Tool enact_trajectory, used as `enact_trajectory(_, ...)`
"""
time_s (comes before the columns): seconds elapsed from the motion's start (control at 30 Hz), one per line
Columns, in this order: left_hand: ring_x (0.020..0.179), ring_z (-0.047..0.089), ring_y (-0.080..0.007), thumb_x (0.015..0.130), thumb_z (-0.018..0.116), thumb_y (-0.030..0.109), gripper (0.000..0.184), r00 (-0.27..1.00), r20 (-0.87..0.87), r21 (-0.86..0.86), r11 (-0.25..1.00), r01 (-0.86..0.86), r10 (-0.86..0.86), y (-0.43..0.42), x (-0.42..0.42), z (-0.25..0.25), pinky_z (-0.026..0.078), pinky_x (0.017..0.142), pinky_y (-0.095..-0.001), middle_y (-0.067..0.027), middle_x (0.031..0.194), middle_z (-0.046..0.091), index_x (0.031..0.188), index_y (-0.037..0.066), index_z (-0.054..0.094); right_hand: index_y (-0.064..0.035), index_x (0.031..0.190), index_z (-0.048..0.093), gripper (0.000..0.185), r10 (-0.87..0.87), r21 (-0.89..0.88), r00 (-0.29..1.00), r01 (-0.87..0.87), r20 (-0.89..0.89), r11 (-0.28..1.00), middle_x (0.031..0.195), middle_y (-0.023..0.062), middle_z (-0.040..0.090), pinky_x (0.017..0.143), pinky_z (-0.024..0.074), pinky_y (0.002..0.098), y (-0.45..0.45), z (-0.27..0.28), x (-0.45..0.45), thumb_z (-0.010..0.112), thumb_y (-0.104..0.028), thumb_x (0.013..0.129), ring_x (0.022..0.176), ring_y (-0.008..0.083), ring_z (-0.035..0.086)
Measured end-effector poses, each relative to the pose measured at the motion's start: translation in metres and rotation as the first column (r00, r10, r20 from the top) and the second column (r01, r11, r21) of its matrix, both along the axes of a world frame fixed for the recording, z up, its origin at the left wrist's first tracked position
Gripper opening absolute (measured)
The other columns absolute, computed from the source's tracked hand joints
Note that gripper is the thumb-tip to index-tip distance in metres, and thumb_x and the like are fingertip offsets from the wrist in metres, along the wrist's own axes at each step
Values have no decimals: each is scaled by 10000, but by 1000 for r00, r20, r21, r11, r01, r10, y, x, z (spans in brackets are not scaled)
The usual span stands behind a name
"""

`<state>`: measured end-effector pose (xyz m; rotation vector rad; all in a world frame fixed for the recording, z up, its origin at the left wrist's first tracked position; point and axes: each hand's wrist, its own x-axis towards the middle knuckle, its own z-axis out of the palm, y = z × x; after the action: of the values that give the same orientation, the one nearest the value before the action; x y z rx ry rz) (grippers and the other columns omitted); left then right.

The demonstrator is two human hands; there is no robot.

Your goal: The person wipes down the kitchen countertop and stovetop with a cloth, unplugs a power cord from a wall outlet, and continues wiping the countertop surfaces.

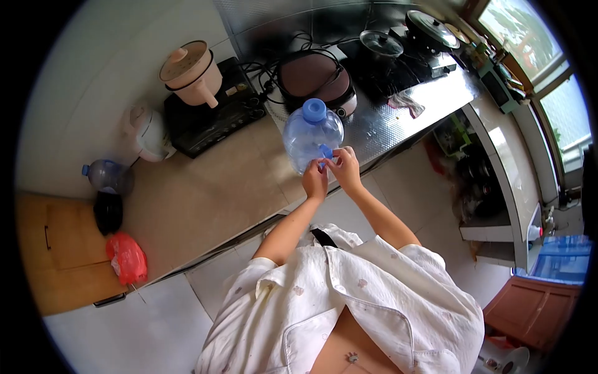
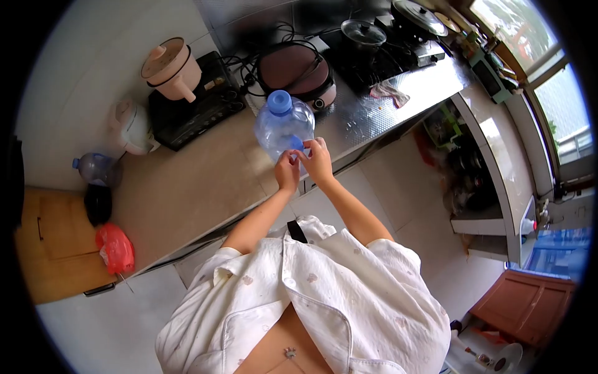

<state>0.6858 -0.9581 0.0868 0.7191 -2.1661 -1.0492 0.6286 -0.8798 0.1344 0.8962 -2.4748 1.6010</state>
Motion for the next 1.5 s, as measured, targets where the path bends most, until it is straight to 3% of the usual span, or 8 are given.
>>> enact_trajectory(0.1, 694, 567, -289, 768, 559, 85, 92, 996, 82, -20, 1000, 18, -17, 0, -1, 4, 445, 589, -389, -93, 767, 567, 859, 72, 569, -33, 779, 552, 226, -74, -22, 992, 72, -106, 997, 767, 79, 501, 533, 408, 286, -6, 4, 3, 719, -104, 644, 600, 178, 481)
enact_trajectory(0.33, 699, 554, -313, 800, 533, 129, 74, 1000, -5, 61, 998, -20, 20, -16, 18, 9, 432, 570, -384, -102, 773, 557, 830, 64, 549, -50, 761, 539, 230, -76, 65, 922, 108, -381, 992, 753, 71, 524, 648, 399, 344, -36, 13, 15, 705, -141, 630, 697, 228, 514)
enact_trajectory(0.47, 671, 552, -303, 802, 538, 150, 89, 979, -182, 16, 996, -92, 93, -33, 29, 24, 422, 556, -367, -106, 739, 549, 829, 65, 541, -64, 781, 554, 224, -83, 98, 932, 125, -353, 987, 770, 67, 539, 684, 382, 360, -72, 31, 33, 694, -161, 635, 733, 236, 526)
enact_trajectory(0.53, 651, 555, -282, 796, 548, 165, 115, 948, -300, 178, 982, -56, 108, -44, 39, 31, 415, 548, -349, -109, 721, 542, 846, 62, 538, -62, 791, 569, 222, -28, 110, 937, 71, -347, 991, 780, 72, 545, 684, 380, 359, -90, 42, 44, 691, -166, 638, 740, 240, 530)
enact_trajectory(0.57, 606, 516, -158, 792, 566, 137, 118, 935, -311, 201, 973, -112, 171, -49, 45, 34, 408, 551, -294, -69, 673, 536, 789, 22, 535, -65, 800, 583, 216, 10, 147, 956, 35, -292, 989, 808, 77, 548, 699, 374, 359, -98, 47, 51, 687, -171, 642, 750, 245, 532)
enact_trajectory(0.67, 592, 525, -252, 778, 561, 120, 92, 941, -256, 290, 946, -144, 221, -75, 82, 50, 396, 528, -331, -112, 648, 517, 763, 36, 530, -63, 814, 605, 206, 111, 204, 972, -69, -206, 977, 834, 81, 554, 722, 361, 349, -129, 56, 78, 681, -177, 660, 763, 233, 536)
enact_trajectory(1.2, 589, 541, -248, 712, 573, -9, 128, 932, -104, -48, 934, -355, 348, -382, 328, 59, 416, 520, -330, -119, 680, 548, 835, 21, 592, 6, 791, 582, 203, 392, -46, 920, -392, -4, 919, 710, 63, 491, 519, 387, 283, -430, 50, 295, 702, -116, 682, 582, 153, 460)
enact_trajectory(1.5, 706, 579, -311, 746, 567, 43, 117, 938, -18, -151, 926, -345, 346, -541, 350, 44, 445, 575, -390, -117, 778, 597, 852, 69, 606, -8, 785, 572, 223, 304, -147, 951, -310, -65, 939, 744, 106, 522, 581, 407, 356, -585, 29, 323, 712, -111, 646, 647, 241, 510)
